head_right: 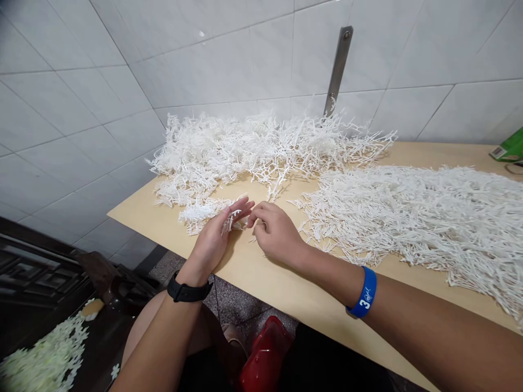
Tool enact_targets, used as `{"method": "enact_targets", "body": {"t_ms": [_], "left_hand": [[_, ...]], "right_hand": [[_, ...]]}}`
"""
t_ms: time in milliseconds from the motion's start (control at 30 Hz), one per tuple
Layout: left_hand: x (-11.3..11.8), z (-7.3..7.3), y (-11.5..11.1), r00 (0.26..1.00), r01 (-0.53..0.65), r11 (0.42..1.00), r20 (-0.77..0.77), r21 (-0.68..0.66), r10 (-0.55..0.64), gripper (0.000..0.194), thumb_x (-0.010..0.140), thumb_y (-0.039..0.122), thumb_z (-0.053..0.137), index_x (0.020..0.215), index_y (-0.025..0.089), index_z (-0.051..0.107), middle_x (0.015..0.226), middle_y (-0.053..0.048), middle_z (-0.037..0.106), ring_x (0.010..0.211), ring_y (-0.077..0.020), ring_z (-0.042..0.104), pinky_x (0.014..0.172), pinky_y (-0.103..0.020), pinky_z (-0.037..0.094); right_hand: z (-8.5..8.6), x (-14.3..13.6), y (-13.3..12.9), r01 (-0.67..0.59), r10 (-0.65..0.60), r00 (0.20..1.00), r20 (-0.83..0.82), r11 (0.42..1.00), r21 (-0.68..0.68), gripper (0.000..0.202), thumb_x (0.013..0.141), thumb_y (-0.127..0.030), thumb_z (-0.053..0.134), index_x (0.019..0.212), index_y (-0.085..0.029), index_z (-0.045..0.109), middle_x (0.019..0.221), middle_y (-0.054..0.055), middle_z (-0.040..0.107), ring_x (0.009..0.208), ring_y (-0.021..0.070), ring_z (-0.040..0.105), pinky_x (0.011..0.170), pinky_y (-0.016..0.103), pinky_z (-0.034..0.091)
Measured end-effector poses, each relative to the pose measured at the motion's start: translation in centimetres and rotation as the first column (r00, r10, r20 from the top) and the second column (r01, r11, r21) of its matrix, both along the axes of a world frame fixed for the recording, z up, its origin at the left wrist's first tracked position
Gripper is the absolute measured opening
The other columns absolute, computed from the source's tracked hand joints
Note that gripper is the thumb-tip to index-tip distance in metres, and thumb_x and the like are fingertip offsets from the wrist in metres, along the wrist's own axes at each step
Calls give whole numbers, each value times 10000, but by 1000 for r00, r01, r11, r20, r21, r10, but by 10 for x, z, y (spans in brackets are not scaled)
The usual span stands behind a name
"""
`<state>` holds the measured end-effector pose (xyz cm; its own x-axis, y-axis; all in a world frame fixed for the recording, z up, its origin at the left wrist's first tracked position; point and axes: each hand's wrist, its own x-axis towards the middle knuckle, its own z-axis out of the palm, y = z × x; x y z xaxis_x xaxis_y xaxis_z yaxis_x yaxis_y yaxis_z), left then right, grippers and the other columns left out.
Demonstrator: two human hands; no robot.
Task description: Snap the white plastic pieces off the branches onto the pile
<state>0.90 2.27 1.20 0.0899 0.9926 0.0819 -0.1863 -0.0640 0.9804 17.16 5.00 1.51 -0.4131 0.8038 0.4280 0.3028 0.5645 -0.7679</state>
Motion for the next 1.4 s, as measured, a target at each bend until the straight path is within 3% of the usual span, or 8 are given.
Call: {"method": "enact_targets", "body": {"t_ms": [167,333,500,667,800,1000,1167,1400], "left_hand": [[0,1,-3,990,97,994,-108,43,-92,425,993,439,415,1358,298,580,1475,-20,517,1425,-237,390,1201,-409,249],[4,6,-7,977,123,991,-181,55,-111,463,976,494,436,1370,291,569,1499,-20,488,1441,-235,359,1208,-396,213],[5,-2,-5,945,-57,996,-317,68,75,460,958,527,446,1025,179,740,1068,-84,740,1083,-261,634,995,-362,431],[7,-4,-3,932,-156,984,-318,81,174,488,944,530,463,712,163,685,714,-64,702,721,-201,641,801,-334,478],[10,2,-2,979,-201,980,-21,2,201,467,958,519,438,926,143,713,915,-127,755,942,-247,694,948,-393,474],[7,4,-3,995,-74,995,-59,62,77,443,984,482,421,1253,222,659,1420,-76,572,1281,-254,544,1125,-407,355],[5,5,-4,996,42,997,-82,67,-37,433,989,481,425,1291,259,642,1451,-37,542,1409,-255,412,1178,-405,296],[4,3,-3,989,134,991,-62,28,-132,488,977,510,440,1346,233,599,1439,-86,552,1334,-271,499,1135,-417,352]], "right_hand": [[-1,-5,-1,-95,70,989,-134,977,-191,152,883,-291,536,853,-186,642,853,39,631,742,168,537,665,309,402],[-2,-7,3,-248,128,945,-300,879,-407,282,825,-452,626,771,-176,595,757,24,602,707,161,533,667,312,427],[5,-8,3,-297,156,922,-353,872,-389,205,805,-330,602,674,-190,531,703,-11,529,654,131,496,638,286,415],[9,-9,-4,-292,185,940,-287,871,-396,180,789,-216,505,611,-204,489,641,1,572,630,147,533,635,299,422],[6,-4,-8,-221,200,974,-106,944,-244,223,778,-160,443,566,-214,404,591,-5,495,583,145,449,581,295,357],[4,3,-1,-95,59,974,220,983,156,184,706,-46,454,692,-194,562,817,43,621,847,217,547,810,374,367],[5,-4,0,-123,121,992,-24,985,-120,117,849,-201,506,858,-190,623,856,47,644,768,188,552,707,327,411],[3,-9,2,-338,226,929,-293,842,-420,279,836,-455,615,825,-176,607,776,25,601,684,155,516,639,299,405]]}}
